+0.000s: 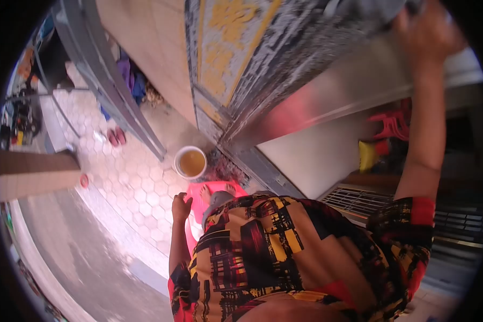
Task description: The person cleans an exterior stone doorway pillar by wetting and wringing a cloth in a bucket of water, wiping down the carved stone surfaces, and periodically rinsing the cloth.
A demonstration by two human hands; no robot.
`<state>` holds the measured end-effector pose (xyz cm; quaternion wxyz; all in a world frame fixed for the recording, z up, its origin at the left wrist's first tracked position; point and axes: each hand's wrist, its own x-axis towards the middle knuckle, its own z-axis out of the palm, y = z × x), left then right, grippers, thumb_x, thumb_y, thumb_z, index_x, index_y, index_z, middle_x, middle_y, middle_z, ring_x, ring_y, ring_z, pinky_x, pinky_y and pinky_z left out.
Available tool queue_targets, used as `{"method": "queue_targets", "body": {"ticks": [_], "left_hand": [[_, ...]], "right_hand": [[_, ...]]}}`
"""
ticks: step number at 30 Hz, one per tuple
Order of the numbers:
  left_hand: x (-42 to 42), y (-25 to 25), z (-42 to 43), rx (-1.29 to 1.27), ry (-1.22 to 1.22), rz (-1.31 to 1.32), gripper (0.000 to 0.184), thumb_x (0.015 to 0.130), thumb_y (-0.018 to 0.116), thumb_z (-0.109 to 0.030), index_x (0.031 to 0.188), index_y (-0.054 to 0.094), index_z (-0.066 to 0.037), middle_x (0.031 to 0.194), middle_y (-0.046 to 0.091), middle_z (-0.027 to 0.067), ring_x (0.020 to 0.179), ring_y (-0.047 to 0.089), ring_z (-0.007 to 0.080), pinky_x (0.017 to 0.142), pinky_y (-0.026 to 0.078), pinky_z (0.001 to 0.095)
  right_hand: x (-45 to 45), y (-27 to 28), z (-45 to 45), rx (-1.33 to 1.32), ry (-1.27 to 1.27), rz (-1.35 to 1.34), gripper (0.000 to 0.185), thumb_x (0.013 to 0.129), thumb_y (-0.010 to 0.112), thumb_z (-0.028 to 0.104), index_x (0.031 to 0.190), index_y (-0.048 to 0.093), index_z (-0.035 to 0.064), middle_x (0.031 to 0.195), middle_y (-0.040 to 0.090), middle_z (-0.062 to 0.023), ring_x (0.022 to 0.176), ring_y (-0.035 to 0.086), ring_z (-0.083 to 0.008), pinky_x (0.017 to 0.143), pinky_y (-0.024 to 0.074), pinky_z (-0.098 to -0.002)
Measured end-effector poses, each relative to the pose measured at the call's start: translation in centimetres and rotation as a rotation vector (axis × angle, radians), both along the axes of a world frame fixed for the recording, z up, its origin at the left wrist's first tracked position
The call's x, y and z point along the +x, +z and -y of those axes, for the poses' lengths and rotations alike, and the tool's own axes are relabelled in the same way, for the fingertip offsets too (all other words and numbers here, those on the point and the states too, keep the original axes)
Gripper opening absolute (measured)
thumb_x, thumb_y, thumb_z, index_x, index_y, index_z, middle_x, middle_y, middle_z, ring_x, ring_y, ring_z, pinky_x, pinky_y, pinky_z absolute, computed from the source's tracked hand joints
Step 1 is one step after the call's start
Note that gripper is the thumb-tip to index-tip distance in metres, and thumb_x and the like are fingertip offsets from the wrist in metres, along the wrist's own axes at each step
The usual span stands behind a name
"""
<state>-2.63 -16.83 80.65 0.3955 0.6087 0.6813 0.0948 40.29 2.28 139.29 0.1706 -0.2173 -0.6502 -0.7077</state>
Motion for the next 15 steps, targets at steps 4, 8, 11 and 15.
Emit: {"method": "queue_targets", "body": {"ticks": [4, 8, 11, 15], "left_hand": [[-1.1, -4.2, 6.6, -0.178, 0.095, -0.025, 0.043, 0.077, 0.073, -0.028, 0.109, 0.064, -0.001, 0.096, 0.066, 0.0227, 0.091, 0.065, 0.0371, 0.078, 0.052, 0.043], [-2.8, -7.2, 10.4, -0.331, 0.053, 0.013, 0.044, 0.078, 0.072, -0.03, 0.11, 0.063, 0.0, 0.093, 0.068, 0.0223, 0.09, 0.066, 0.0357, 0.077, 0.052, 0.0423], [-4.8, -9.6, 11.1, -0.378, 0.025, -0.033, 0.042, 0.079, 0.071, -0.03, 0.109, 0.063, 0.0, 0.094, 0.068, 0.0218, 0.089, 0.067, 0.0351, 0.077, 0.052, 0.042], [-7.5, -10.6, 9.5, -0.345, 0.077, -0.084, 0.043, 0.081, 0.069, -0.029, 0.111, 0.061, -0.001, 0.095, 0.067, 0.0195, 0.091, 0.065, 0.0345, 0.079, 0.051, 0.0419]], "right_hand": [[-1.2, -14.7, 1.3, -0.307, -0.121, -0.055, 0.022, 0.084, 0.061, 0.031, 0.102, 0.067, 0.0197, 0.127, 0.06, -0.0042, 0.119, 0.052, -0.0221, 0.104, 0.0284, -0.0472], [-1.5, -23.6, 2.5, -0.502, -0.159, 0.118, 0.018, 0.084, 0.067, 0.033, 0.099, 0.068, 0.0235, 0.126, 0.061, 0.0036, 0.119, 0.052, -0.0141, 0.104, 0.0294, -0.0472], [-2.0, -28.3, 2.8, -0.674, -0.158, 0.186, 0.018, 0.085, 0.065, 0.03, 0.1, 0.068, 0.023, 0.128, 0.061, 0.0009, 0.122, 0.05, -0.0154, 0.106, 0.0269, -0.0454], [-3.1, -32.0, 3.4, -0.829, -0.212, 0.154, 0.018, 0.086, 0.061, 0.027, 0.1, 0.071, 0.0232, 0.131, 0.059, 0.0015, 0.124, 0.049, -0.0144, 0.106, 0.0268, -0.0437]]}}
